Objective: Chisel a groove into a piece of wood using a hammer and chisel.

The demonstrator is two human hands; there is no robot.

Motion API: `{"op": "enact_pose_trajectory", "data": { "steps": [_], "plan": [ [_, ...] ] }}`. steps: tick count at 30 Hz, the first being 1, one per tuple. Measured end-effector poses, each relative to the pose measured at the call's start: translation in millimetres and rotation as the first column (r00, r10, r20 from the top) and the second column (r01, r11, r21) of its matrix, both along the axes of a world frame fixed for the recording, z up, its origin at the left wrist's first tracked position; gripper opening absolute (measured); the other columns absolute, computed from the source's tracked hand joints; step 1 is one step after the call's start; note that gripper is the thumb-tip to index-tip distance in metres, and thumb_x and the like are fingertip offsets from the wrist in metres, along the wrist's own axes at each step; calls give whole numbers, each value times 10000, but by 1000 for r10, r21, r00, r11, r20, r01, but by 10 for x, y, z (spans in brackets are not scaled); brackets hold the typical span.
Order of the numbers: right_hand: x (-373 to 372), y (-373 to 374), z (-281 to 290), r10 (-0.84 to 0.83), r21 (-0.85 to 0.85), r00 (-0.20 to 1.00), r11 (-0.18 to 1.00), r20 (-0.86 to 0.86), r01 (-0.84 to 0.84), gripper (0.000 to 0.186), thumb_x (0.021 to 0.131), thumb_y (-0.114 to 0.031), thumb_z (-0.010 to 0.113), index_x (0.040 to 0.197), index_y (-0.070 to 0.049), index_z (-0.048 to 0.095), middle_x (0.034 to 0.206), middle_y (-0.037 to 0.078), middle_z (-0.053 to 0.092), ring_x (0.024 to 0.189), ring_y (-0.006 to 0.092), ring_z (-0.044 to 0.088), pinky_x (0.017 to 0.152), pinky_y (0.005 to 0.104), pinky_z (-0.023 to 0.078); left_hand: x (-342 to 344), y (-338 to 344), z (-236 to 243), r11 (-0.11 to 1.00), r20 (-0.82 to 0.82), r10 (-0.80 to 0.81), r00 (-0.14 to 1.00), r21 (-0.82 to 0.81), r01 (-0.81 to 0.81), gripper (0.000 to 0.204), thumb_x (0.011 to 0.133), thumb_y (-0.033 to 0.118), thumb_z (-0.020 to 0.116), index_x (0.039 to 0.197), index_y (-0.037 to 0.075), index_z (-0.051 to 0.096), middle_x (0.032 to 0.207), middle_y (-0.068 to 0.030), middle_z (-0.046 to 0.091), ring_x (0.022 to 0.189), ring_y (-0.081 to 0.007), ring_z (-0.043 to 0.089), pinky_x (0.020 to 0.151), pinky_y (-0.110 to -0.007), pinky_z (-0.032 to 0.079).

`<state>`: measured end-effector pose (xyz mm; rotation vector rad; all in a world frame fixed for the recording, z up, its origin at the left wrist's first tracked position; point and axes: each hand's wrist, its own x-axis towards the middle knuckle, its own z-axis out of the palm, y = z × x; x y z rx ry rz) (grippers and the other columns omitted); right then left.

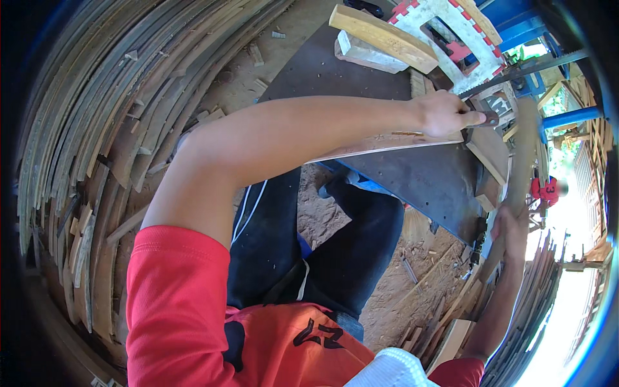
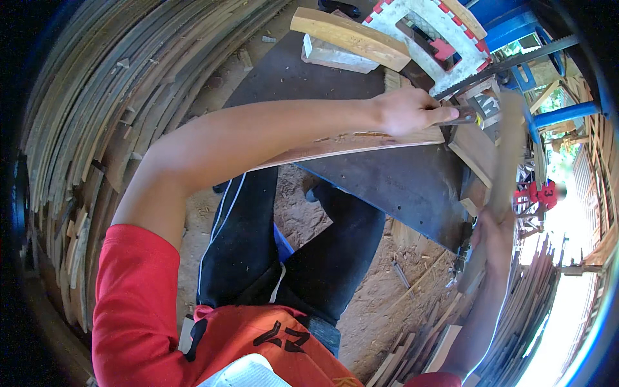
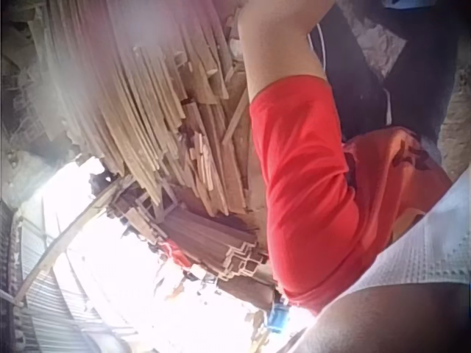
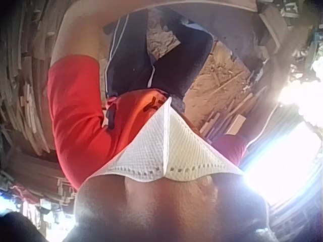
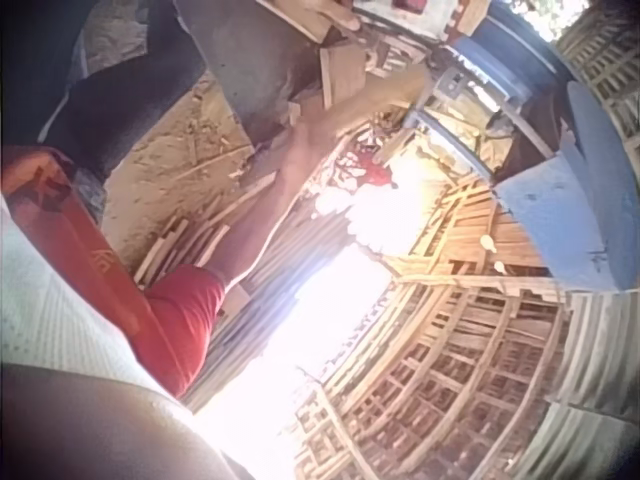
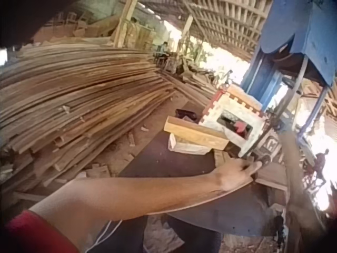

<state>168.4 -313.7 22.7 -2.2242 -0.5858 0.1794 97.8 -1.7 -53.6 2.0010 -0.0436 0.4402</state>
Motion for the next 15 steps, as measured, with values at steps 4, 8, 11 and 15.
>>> {"op": "enact_pose_trajectory", "data": {
  "steps": [4, 8, 11, 15],
  "plan": [
    [-15, 75, 114, 44, -155, 998, 986, -54, -52, 299, 885, -140, 644, 1129, -9, 530, 617, 16, 502, 417, 124, 470, 382, 271, 383, 78, 53, -97, 1000, 32, 11, 999, -14, -10, 750, 974, 692, 412, 1206, 45, 715, 1051, -291, 694, 1024, -434, 658, 940, -458, 494],
    [2, 96, -29, -112, 178, 987, 975, -113, 131, 340, 882, -132, 675, 1156, 14, 537, 592, 27, 516, 399, 118, 473, 363, 263, 361, 76, 34, -65, 1000, 28, -9, 1000, 14, 8, 742, 977, 698, 416, 1251, 67, 695, 1011, -294, 697, 982, -415, 667, 902, -446, 494],
    [-308, 179, -4, 81, -178, 992, 979, -92, -96, 289, 889, -135, 651, 1110, -5, 520, 636, 30, 524, 409, 117, 473, 364, 266, 366, 81, 34, -143, 1000, 56, 23, 998, 17, -24, 752, 974, 697, 430, 1188, 34, 712, 967, -281, 699, 930, -382, 673, 866, -435, 498],
    [-3, -13, 1, -50, 6, 993, 999, -105, 51, 356, 868, -110, 639, 1188, 1, 528, 685, 36, 526, 408, 123, 470, 359, 274, 374, 26, -12, -69, 998, 53, -8, 999, -62, 12, 772, 978, 679, 464, 983, -50, 718, 764, -193, 654, 741, -273, 623, 740, -413, 485]
  ]
}}
